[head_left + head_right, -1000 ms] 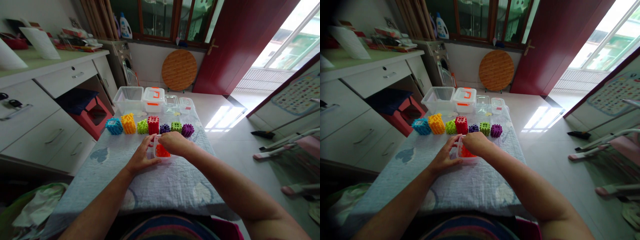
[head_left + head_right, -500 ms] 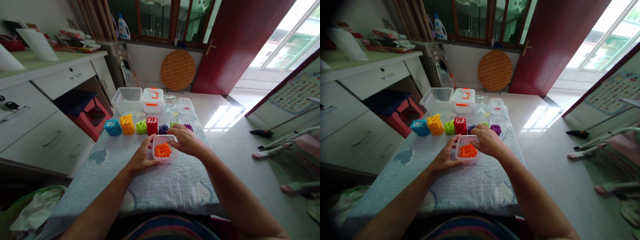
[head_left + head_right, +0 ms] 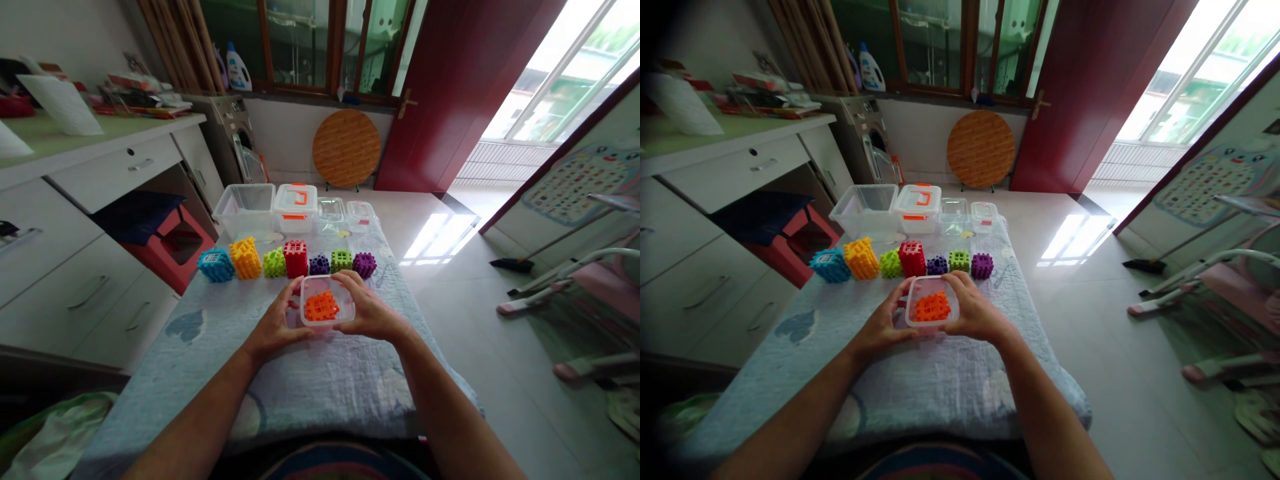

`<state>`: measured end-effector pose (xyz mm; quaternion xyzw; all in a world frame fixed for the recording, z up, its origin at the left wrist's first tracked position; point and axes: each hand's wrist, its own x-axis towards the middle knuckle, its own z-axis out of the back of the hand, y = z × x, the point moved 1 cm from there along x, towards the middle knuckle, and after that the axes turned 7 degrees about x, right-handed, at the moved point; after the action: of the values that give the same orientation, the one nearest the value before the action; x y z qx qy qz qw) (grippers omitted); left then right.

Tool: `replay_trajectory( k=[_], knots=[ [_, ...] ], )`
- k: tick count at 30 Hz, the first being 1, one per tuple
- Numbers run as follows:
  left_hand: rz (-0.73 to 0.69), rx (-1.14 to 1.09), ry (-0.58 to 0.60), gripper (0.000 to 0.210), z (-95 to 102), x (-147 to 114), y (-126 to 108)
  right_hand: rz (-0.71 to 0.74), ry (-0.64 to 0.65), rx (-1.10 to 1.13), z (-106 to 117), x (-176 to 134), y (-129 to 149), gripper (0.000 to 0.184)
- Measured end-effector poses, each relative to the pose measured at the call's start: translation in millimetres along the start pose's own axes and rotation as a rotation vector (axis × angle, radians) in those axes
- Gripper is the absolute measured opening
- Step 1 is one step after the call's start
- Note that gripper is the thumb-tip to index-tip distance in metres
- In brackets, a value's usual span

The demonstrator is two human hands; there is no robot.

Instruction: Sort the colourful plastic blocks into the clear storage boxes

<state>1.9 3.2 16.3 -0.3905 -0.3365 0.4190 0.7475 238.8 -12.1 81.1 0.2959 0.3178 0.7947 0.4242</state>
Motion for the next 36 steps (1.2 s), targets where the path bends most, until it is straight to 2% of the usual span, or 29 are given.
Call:
replay_trajectory(
  k=[3,7,11,14,17,22,33,36],
  knots=[
    [-0.043,0.011,-0.002,0.106,1.1,0.5,4.9,-0.009,-0.023,-0.002,20.9,-15.2,-2.4,0.085],
    [-0.036,0.04,-0.001,0.1,2.2,1.6,5.9,-0.102,-0.076,-0.002,62.9,-41.6,-14.8,0.077],
    [-0.021,0.067,-0.004,0.093,2.0,2.0,4.9,-0.176,-0.149,-0.032,103.4,-63.2,-37.6,0.071],
    [-0.008,0.085,-0.009,0.088,1.6,2.1,5.4,-0.206,-0.172,-0.073,121.9,-69.9,-59.6,0.071],
    [0.005,0.103,-0.016,0.084,1.0,2.4,5.9,-0.228,-0.177,-0.094,128.7,-69.4,-80.3,0.072],
    [0.008,0.138,-0.013,0.08,-0.7,3.2,5.4,-0.246,-0.17,-0.076,127.5,-64.4,-102.5,0.075],
    [0.017,0.173,0.0,0.075,-4.4,3.5,11.0,-0.24,-0.195,0.012,126.3,-57.5,-118.9,0.071],
    [0.021,0.182,0.0,0.073,-5.0,3.6,10.5,-0.236,-0.21,0.016,126.0,-59.7,-121.4,0.064]
  ],
)
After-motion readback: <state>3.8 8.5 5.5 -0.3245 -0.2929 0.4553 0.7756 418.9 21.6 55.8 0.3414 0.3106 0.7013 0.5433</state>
